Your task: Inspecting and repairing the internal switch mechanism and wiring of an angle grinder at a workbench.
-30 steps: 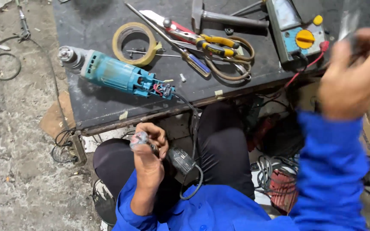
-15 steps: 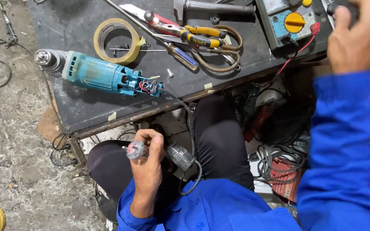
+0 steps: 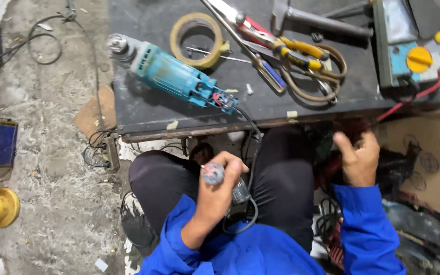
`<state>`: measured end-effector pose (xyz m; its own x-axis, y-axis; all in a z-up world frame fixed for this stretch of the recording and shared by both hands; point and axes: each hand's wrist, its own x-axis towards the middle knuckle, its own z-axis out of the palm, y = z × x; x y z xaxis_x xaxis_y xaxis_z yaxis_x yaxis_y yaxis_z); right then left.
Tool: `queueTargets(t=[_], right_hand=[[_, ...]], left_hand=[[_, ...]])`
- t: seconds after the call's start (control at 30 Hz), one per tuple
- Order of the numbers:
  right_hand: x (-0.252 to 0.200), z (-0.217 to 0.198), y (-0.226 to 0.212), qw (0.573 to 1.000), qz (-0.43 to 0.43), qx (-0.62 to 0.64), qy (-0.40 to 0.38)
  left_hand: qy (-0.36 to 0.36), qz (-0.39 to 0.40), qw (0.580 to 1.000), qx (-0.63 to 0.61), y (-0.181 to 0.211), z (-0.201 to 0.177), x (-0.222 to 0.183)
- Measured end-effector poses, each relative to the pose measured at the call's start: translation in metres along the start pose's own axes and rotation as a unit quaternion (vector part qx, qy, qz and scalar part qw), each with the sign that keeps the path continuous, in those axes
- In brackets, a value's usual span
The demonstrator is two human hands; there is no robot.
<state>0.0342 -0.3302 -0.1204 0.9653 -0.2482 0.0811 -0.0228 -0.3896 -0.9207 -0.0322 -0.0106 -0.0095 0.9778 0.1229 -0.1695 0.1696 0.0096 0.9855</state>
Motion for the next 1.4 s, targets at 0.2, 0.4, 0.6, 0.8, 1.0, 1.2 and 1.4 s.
queueTargets(t=[0.2,0.4,0.6,0.8,1.0,1.2,1.4], right_hand=[[0.007,0.017,0.107,0.986,0.139,-0.061,-0.068],[-0.003,-0.017,0.146,0.892,0.216,-0.317,-0.239],[-0.017,-0.05,0.002,0.886,0.193,-0.361,-0.218],[-0.034,-0.067,-0.069,0.959,0.046,-0.24,-0.141],[-0.052,-0.064,-0.105,0.996,0.054,-0.059,-0.043],[-0.057,-0.072,-0.121,0.984,0.018,0.158,-0.084],[-0.055,-0.043,-0.157,0.959,-0.008,0.254,-0.126]], left_hand=[[-0.022,-0.02,0.999,-0.031,0.005,-0.002,-0.001],[0.002,-0.009,0.997,-0.074,-0.005,-0.008,0.006],[-0.032,-0.03,0.996,-0.071,-0.003,-0.001,0.005],[-0.133,-0.028,0.989,-0.059,-0.009,0.022,0.004],[-0.235,-0.056,0.97,-0.034,-0.006,0.045,-0.003],[-0.27,0.072,0.96,-0.033,-0.017,0.064,-0.01],[-0.164,0.22,0.958,0.081,-0.015,0.076,-0.015]])
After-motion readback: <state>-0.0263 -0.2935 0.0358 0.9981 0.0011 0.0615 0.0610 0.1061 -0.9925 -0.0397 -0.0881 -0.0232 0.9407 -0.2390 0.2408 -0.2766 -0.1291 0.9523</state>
